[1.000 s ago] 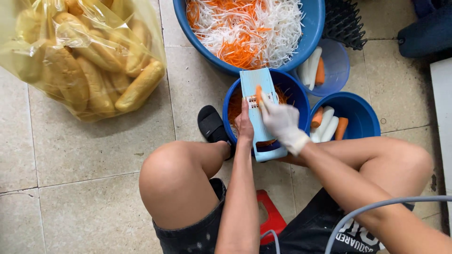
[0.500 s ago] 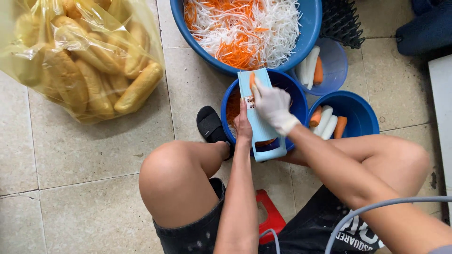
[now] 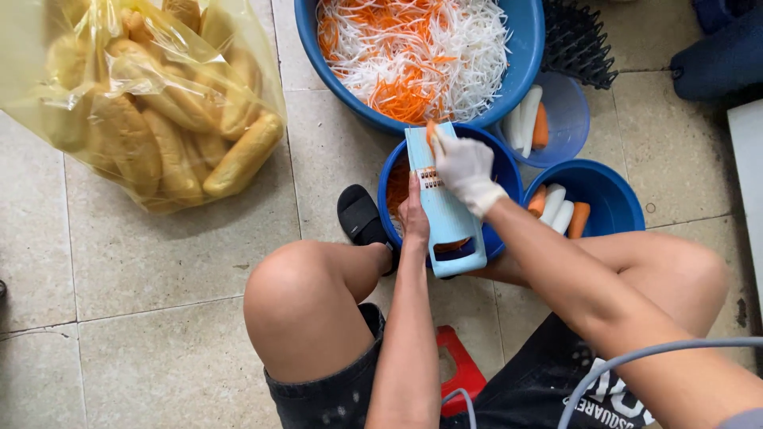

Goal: Shredding carrots and radishes using a manual grater into a bowl.

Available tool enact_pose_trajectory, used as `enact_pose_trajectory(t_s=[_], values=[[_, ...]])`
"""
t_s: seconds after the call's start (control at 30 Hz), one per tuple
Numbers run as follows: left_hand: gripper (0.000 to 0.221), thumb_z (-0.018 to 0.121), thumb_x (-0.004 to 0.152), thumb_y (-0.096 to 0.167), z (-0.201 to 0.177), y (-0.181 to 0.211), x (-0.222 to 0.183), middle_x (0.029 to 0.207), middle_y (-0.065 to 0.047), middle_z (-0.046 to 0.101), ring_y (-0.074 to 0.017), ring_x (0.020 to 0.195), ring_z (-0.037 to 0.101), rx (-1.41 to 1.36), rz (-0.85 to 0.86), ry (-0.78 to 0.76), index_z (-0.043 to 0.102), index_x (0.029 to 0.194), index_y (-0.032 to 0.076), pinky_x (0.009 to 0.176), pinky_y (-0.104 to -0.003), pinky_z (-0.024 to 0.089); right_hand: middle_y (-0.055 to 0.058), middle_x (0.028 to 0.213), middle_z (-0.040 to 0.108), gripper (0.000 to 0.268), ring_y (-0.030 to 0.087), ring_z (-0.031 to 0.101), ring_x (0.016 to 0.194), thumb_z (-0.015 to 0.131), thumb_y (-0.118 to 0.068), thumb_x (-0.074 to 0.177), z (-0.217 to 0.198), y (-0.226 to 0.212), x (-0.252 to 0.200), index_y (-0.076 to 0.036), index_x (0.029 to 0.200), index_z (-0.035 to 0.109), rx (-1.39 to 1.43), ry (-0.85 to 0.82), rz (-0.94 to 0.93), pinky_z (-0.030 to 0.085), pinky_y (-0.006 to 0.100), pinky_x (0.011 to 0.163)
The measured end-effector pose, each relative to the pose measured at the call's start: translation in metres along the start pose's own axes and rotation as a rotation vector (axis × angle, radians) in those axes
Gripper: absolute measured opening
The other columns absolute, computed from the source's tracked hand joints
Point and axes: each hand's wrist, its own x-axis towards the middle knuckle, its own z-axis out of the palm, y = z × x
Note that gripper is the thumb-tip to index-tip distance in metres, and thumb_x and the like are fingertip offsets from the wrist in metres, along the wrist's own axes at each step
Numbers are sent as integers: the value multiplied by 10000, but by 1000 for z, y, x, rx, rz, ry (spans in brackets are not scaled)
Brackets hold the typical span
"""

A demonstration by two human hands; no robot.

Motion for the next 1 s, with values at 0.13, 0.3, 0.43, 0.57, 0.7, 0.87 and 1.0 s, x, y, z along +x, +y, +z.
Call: enact_pose_trajectory(t_s=[0.13, 0.3, 0.43, 0.57, 0.7, 0.87, 1.0], values=[[746, 414, 967, 668, 3, 14, -9, 1124, -100, 769, -178, 1004, 718, 87, 4, 42, 738, 1255, 60, 887, -316, 541, 124, 686, 684, 227, 340, 675, 585, 583, -350, 1079, -24, -6, -13, -218, 1052, 767, 59, 38, -12, 505, 468, 509], [737, 451, 970, 656, 2, 4, -7, 1126, -87, 777, -172, 1011, 726, -60, 41, -38, 728, 1258, 38, 902, -317, 545, 141, 605, 670, 180, 298, 675, 500, 696, -348, 912, -49, -15, -127, -214, 989, 789, 85, -12, 52, 520, 426, 472], [758, 440, 983, 667, 0, 5, -3, 1085, -111, 774, -180, 964, 706, 8, 26, -3, 757, 1232, 25, 874, -322, 534, 143, 591, 663, 177, 317, 672, 510, 673, -323, 999, 0, -8, -49, -184, 965, 777, 47, 45, 47, 502, 450, 465], [749, 439, 979, 667, 2, 10, -8, 1096, -109, 772, -182, 984, 716, -2, 20, 0, 756, 1212, 30, 890, -327, 542, 158, 709, 716, 275, 307, 699, 619, 645, -335, 1050, -1, -8, 27, -116, 925, 755, 232, 65, 150, 524, 437, 548], [742, 445, 966, 664, 4, 11, -11, 1145, -100, 782, -173, 1026, 731, -21, 18, -14, 749, 1229, 40, 917, -308, 548, -8, 730, 606, 334, 74, 546, 635, 525, -291, 1127, -46, 31, -26, -9, 1216, 680, 1679, -289, 337, 436, 284, 615], [755, 429, 982, 655, 6, 7, -9, 1141, -147, 772, -214, 969, 754, -99, 15, -97, 724, 1260, 18, 866, -335, 597, -41, 571, 367, 364, 103, 314, 506, 392, -228, 1135, -94, 52, -83, -38, 1360, 607, 2467, -490, 480, 309, 259, 577], [762, 433, 993, 650, 3, 4, -4, 1165, -130, 773, -219, 995, 757, -143, 48, -131, 700, 1304, 7, 881, -330, 600, -37, 580, 357, 399, 101, 286, 520, 345, -198, 1118, -113, 34, -79, -53, 1390, 599, 2641, -495, 402, 301, 252, 594]])
